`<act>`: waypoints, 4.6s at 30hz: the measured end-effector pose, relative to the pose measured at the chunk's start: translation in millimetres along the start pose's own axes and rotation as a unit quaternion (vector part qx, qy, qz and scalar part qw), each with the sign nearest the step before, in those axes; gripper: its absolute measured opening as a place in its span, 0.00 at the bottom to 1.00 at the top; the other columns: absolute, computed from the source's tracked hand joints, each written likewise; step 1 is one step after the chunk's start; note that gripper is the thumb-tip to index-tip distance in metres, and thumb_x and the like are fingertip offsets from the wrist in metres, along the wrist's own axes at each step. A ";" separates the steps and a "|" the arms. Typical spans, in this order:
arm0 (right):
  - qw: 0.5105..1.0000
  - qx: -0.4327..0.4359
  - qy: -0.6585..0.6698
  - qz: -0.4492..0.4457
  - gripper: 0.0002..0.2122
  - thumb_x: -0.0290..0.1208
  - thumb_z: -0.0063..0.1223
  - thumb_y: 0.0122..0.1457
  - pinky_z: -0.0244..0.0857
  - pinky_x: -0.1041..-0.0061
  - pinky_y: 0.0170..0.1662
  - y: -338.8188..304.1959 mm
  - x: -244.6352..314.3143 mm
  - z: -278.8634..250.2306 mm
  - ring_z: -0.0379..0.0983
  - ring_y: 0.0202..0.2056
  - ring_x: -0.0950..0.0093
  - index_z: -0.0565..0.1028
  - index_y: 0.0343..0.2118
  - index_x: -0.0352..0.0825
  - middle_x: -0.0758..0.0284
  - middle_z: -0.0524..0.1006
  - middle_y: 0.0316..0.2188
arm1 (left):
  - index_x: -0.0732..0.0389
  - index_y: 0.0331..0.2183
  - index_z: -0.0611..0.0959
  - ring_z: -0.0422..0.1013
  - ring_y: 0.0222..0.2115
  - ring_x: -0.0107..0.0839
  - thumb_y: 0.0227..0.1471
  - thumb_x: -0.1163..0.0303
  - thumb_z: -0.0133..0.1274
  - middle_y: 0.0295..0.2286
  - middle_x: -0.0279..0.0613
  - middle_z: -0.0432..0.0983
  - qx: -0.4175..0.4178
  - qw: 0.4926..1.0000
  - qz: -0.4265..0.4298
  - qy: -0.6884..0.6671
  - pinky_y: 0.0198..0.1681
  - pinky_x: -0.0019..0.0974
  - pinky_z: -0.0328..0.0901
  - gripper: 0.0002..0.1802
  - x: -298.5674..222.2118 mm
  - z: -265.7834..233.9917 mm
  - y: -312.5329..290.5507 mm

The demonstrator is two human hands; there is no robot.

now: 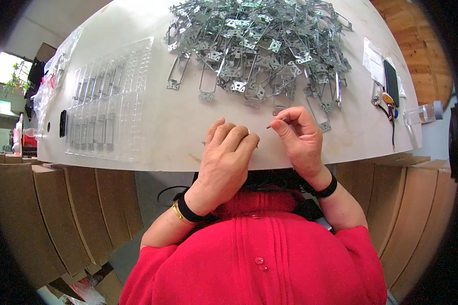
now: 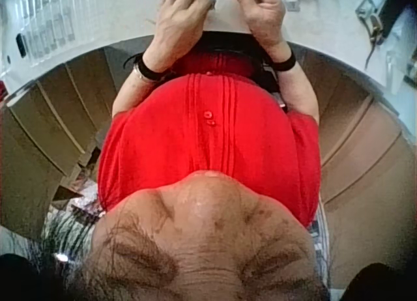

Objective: Assembling small metal brackets by inserting metal pins into them.

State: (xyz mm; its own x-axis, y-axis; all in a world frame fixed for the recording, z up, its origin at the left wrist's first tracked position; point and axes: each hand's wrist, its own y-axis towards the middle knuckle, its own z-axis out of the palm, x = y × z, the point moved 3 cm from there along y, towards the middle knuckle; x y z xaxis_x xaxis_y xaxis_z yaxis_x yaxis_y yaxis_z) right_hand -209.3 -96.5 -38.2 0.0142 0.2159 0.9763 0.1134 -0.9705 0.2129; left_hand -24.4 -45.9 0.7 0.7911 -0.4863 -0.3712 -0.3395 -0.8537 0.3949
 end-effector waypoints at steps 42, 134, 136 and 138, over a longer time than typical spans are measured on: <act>0.998 0.014 0.042 0.039 0.06 0.24 0.65 0.66 0.66 0.86 0.40 2.1 1.4 2.3 0.71 0.35 0.88 0.77 0.42 0.35 0.77 0.78 0.35 | 0.64 0.42 0.83 0.79 0.35 0.41 0.56 0.82 0.60 0.36 0.46 0.82 -0.081 0.971 -0.124 -0.188 0.40 0.41 0.73 0.11 27.4 -52.7 -35.0; 0.996 0.062 -0.013 0.066 0.06 0.20 0.62 0.66 0.64 0.85 0.39 4.0 -2.1 2.6 0.69 0.35 0.87 0.76 0.40 0.35 0.76 0.75 0.34 | 0.64 0.39 0.81 0.77 0.36 0.53 0.58 0.77 0.59 0.36 0.53 0.77 -0.008 0.971 -0.230 -0.060 0.40 0.46 0.72 0.06 62.5 -47.6 -66.0; 0.995 0.067 -0.004 0.071 0.06 0.19 0.62 0.66 0.64 0.85 0.39 2.5 -1.3 -1.2 0.70 0.35 0.87 0.76 0.40 0.35 0.76 0.75 0.34 | 0.64 0.39 0.81 0.77 0.36 0.53 0.58 0.78 0.59 0.36 0.52 0.76 -0.018 0.970 -0.233 -0.070 0.40 0.46 0.72 0.06 59.4 -54.4 -61.0; 0.996 0.061 -0.006 0.071 0.05 0.19 0.62 0.66 0.64 0.85 0.40 1.4 -6.8 -4.9 0.69 0.36 0.86 0.76 0.40 0.35 0.75 0.75 0.36 | 0.63 0.39 0.82 0.77 0.36 0.53 0.57 0.78 0.59 0.35 0.51 0.77 -0.038 0.969 -0.229 -0.088 0.39 0.46 0.72 0.06 56.2 -65.9 -57.5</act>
State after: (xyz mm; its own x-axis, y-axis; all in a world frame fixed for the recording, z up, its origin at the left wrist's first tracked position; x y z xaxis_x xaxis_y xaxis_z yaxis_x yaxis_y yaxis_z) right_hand -214.1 -99.8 -44.3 0.0496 0.0800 0.9956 0.2291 -0.9711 0.0666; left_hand 73.1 -11.8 12.5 0.7480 -0.0905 -0.6575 0.0696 -0.9745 0.2132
